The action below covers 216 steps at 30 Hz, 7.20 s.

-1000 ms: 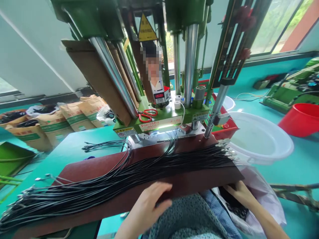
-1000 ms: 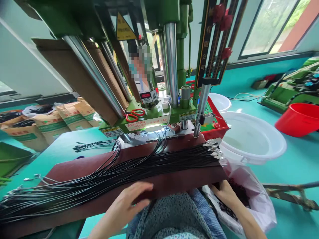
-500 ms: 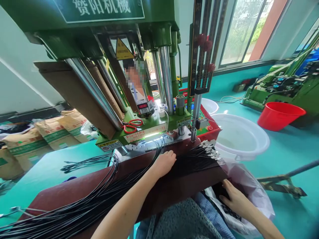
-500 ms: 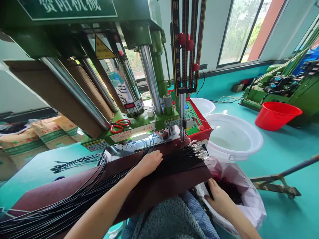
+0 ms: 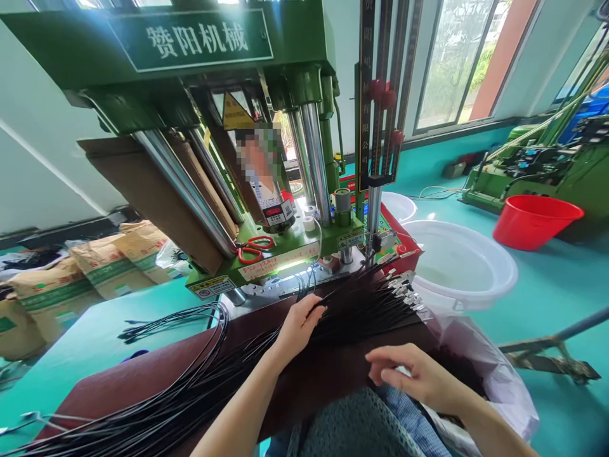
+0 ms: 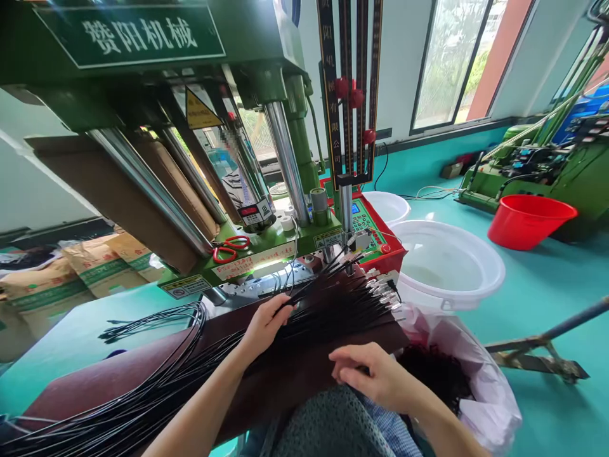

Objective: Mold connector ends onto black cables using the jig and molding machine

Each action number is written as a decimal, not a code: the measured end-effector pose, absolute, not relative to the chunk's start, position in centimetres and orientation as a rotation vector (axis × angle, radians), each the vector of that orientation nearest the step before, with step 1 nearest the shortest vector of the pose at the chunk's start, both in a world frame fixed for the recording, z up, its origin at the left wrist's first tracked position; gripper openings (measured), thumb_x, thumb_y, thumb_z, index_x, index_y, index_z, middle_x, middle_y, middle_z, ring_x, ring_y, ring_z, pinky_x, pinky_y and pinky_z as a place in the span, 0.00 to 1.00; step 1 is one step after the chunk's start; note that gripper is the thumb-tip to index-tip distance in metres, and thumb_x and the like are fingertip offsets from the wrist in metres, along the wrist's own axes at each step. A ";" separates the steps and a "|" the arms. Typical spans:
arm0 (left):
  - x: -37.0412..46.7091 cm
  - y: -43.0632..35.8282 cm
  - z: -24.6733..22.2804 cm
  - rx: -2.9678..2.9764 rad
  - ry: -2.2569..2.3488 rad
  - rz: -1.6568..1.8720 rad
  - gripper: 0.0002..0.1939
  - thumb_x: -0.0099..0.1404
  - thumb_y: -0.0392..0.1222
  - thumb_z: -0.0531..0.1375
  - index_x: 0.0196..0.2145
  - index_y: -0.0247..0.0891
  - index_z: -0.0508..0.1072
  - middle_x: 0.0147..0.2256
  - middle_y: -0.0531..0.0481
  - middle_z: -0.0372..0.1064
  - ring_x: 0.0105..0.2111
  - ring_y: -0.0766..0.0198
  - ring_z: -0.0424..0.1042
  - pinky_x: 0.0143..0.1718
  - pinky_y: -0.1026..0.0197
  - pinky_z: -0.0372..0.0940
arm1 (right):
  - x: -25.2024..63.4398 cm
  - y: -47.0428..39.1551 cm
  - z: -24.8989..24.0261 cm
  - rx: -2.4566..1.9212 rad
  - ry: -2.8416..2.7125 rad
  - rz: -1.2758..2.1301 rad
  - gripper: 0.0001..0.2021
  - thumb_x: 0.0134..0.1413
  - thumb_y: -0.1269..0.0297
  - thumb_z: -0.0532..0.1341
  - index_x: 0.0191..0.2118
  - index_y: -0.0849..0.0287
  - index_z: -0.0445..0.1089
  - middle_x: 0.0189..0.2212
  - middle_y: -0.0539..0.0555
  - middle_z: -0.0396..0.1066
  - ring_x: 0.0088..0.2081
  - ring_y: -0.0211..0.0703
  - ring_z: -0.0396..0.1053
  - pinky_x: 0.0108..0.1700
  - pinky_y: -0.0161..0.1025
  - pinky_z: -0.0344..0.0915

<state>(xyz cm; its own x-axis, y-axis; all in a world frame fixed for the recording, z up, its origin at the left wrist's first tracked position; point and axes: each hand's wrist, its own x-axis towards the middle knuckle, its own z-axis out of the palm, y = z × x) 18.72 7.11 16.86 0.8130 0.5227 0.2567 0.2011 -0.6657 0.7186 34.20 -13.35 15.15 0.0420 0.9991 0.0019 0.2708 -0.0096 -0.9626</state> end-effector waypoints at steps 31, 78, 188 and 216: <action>17.7 -3.7 14.0 1.062 0.452 0.243 0.20 0.57 0.57 0.55 0.32 0.34 0.64 0.13 0.59 0.56 0.10 0.75 0.50 0.12 0.69 0.44 | 31.6 -6.2 15.1 -0.762 -0.965 1.318 0.25 0.54 0.55 0.56 0.57 0.52 0.57 0.53 0.58 0.62 0.53 0.50 0.60 0.55 0.53 0.53; 22.0 -1.1 12.9 0.954 0.637 0.361 0.19 0.50 0.55 0.60 0.26 0.37 0.61 0.11 0.65 0.45 0.09 0.78 0.41 0.10 0.70 0.37 | 35.9 -8.9 13.5 -1.542 -0.798 1.216 0.27 0.53 0.50 0.51 0.55 0.59 0.56 0.12 0.39 0.51 0.09 0.29 0.44 0.10 0.26 0.42; 21.6 0.6 12.5 0.981 0.750 0.581 0.18 0.54 0.55 0.58 0.23 0.36 0.63 0.10 0.63 0.46 0.09 0.78 0.43 0.09 0.71 0.40 | 35.2 -9.8 12.2 -1.484 -0.821 1.111 0.30 0.49 0.49 0.59 0.56 0.60 0.61 0.16 0.46 0.61 0.12 0.28 0.49 0.10 0.28 0.45; 21.1 2.4 13.1 1.023 0.750 0.695 0.14 0.60 0.53 0.51 0.28 0.41 0.53 0.13 0.66 0.44 0.10 0.77 0.39 0.10 0.73 0.37 | 34.8 -9.7 12.4 -1.499 -0.790 1.072 0.29 0.52 0.51 0.58 0.57 0.59 0.59 0.14 0.43 0.55 0.13 0.28 0.47 0.12 0.27 0.49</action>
